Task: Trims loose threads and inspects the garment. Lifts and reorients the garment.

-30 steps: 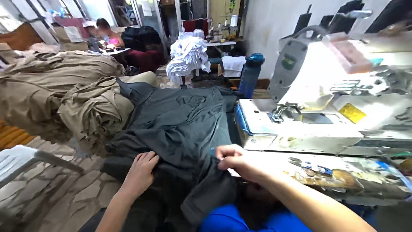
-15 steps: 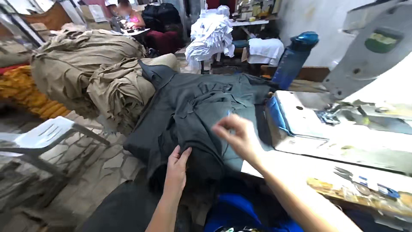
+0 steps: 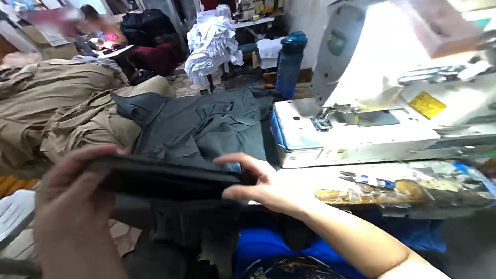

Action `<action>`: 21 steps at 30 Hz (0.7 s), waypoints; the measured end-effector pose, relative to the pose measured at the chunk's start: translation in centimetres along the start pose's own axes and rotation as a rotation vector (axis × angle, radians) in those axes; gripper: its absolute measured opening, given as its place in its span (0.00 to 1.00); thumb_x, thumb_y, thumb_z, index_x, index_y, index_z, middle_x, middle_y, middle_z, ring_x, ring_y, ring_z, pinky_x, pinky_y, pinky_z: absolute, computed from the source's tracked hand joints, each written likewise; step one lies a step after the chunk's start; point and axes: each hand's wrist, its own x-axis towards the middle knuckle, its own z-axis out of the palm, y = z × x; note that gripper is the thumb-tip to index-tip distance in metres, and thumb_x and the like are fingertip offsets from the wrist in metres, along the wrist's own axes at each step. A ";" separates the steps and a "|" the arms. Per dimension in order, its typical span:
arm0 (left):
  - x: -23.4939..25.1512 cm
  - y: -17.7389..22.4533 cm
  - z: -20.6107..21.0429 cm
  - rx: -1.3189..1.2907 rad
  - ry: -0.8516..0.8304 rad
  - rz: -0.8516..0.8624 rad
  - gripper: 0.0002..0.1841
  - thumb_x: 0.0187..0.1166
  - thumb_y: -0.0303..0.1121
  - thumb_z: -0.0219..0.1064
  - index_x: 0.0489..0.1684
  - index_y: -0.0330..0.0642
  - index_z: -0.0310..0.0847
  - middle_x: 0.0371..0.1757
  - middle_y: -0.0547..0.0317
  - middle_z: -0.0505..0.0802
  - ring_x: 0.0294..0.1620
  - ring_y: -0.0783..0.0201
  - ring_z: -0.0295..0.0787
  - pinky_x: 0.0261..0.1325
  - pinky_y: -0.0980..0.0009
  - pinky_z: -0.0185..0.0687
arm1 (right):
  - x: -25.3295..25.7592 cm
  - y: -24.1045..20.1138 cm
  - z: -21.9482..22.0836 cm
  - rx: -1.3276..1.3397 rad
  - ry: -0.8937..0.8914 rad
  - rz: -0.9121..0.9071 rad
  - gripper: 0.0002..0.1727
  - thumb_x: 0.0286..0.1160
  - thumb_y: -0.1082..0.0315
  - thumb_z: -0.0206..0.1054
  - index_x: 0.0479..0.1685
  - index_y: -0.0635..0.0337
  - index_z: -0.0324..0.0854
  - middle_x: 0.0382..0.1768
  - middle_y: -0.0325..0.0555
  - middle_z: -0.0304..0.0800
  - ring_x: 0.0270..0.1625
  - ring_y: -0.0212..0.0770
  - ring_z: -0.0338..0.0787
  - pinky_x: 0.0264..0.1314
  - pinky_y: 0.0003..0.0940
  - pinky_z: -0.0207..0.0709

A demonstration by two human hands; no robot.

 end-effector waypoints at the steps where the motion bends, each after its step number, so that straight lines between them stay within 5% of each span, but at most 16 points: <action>1: 2.1 0.8 2.4 0.010 0.002 0.061 0.11 0.86 0.41 0.63 0.58 0.64 0.89 0.55 0.80 0.94 0.56 0.77 0.90 0.63 0.73 0.86 | -0.9 -0.5 -0.6 -0.150 0.016 -0.063 0.25 0.77 0.58 0.74 0.71 0.58 0.83 0.53 0.41 0.93 0.53 0.24 0.88 0.60 0.25 0.82; 3: 5.7 1.7 9.1 0.134 0.011 0.130 0.14 0.86 0.30 0.57 0.54 0.61 0.88 0.53 0.86 0.92 0.54 0.85 0.87 0.60 0.81 0.83 | -2.9 -0.6 -1.7 -0.314 0.133 -0.084 0.19 0.80 0.56 0.71 0.62 0.57 0.88 0.45 0.40 0.95 0.47 0.25 0.91 0.54 0.26 0.85; 6: 8.6 0.5 17.8 0.388 -0.140 0.202 0.13 0.84 0.24 0.57 0.54 0.38 0.88 0.54 0.62 0.89 0.59 0.74 0.82 0.66 0.74 0.76 | -6.6 0.0 -4.6 -0.299 0.292 0.078 0.17 0.89 0.55 0.59 0.54 0.56 0.88 0.33 0.31 0.90 0.37 0.18 0.87 0.43 0.19 0.81; 8: 9.0 -0.6 22.4 0.467 -0.264 0.224 0.11 0.81 0.23 0.61 0.52 0.37 0.89 0.51 0.54 0.89 0.56 0.68 0.84 0.62 0.73 0.78 | -9.3 0.7 -6.6 -0.330 0.383 0.087 0.19 0.92 0.59 0.54 0.39 0.61 0.87 0.25 0.33 0.83 0.30 0.18 0.82 0.35 0.17 0.75; 10: 8.9 -2.1 25.9 0.473 -0.340 0.220 0.08 0.78 0.26 0.69 0.49 0.38 0.89 0.48 0.54 0.91 0.51 0.69 0.87 0.57 0.74 0.81 | -12.2 1.3 -8.3 -0.327 0.422 0.097 0.21 0.92 0.62 0.54 0.31 0.61 0.84 0.23 0.34 0.81 0.30 0.18 0.80 0.37 0.15 0.74; 12: 8.8 -3.8 28.4 0.479 -0.405 0.204 0.06 0.75 0.28 0.71 0.44 0.38 0.88 0.43 0.56 0.91 0.45 0.68 0.87 0.52 0.72 0.83 | -14.3 2.0 -9.2 -0.301 0.447 0.122 0.23 0.91 0.62 0.54 0.19 0.57 0.74 0.18 0.31 0.70 0.24 0.17 0.72 0.30 0.14 0.65; 15: 9.8 -6.3 31.3 0.558 -0.506 0.172 0.07 0.77 0.32 0.68 0.40 0.39 0.89 0.41 0.54 0.91 0.44 0.60 0.89 0.49 0.58 0.84 | -15.5 3.2 -10.5 -0.209 0.482 0.105 0.24 0.90 0.65 0.56 0.16 0.59 0.74 0.13 0.30 0.67 0.20 0.16 0.68 0.24 0.13 0.61; 18: 13.2 -8.8 34.2 0.620 -0.502 0.139 0.14 0.77 0.35 0.67 0.49 0.34 0.89 0.49 0.40 0.94 0.56 0.43 0.92 0.59 0.40 0.82 | -13.3 3.8 -12.4 -0.221 0.608 0.140 0.23 0.87 0.64 0.58 0.16 0.58 0.76 0.14 0.28 0.70 0.21 0.14 0.71 0.26 0.12 0.65; 20: 15.1 -11.2 34.7 0.675 -0.516 0.215 0.18 0.78 0.35 0.68 0.53 0.25 0.86 0.53 0.32 0.92 0.62 0.40 0.89 0.67 0.44 0.78 | -11.2 4.0 -13.5 -0.240 0.684 0.155 0.22 0.85 0.65 0.60 0.15 0.59 0.76 0.14 0.27 0.70 0.21 0.13 0.70 0.27 0.12 0.65; 21: 15.7 -12.9 34.2 0.745 -0.528 0.279 0.18 0.81 0.36 0.65 0.53 0.24 0.86 0.54 0.36 0.92 0.62 0.49 0.89 0.70 0.57 0.78 | -10.3 4.2 -13.8 -0.240 0.705 0.143 0.22 0.84 0.66 0.61 0.14 0.58 0.75 0.14 0.26 0.68 0.21 0.13 0.68 0.27 0.11 0.62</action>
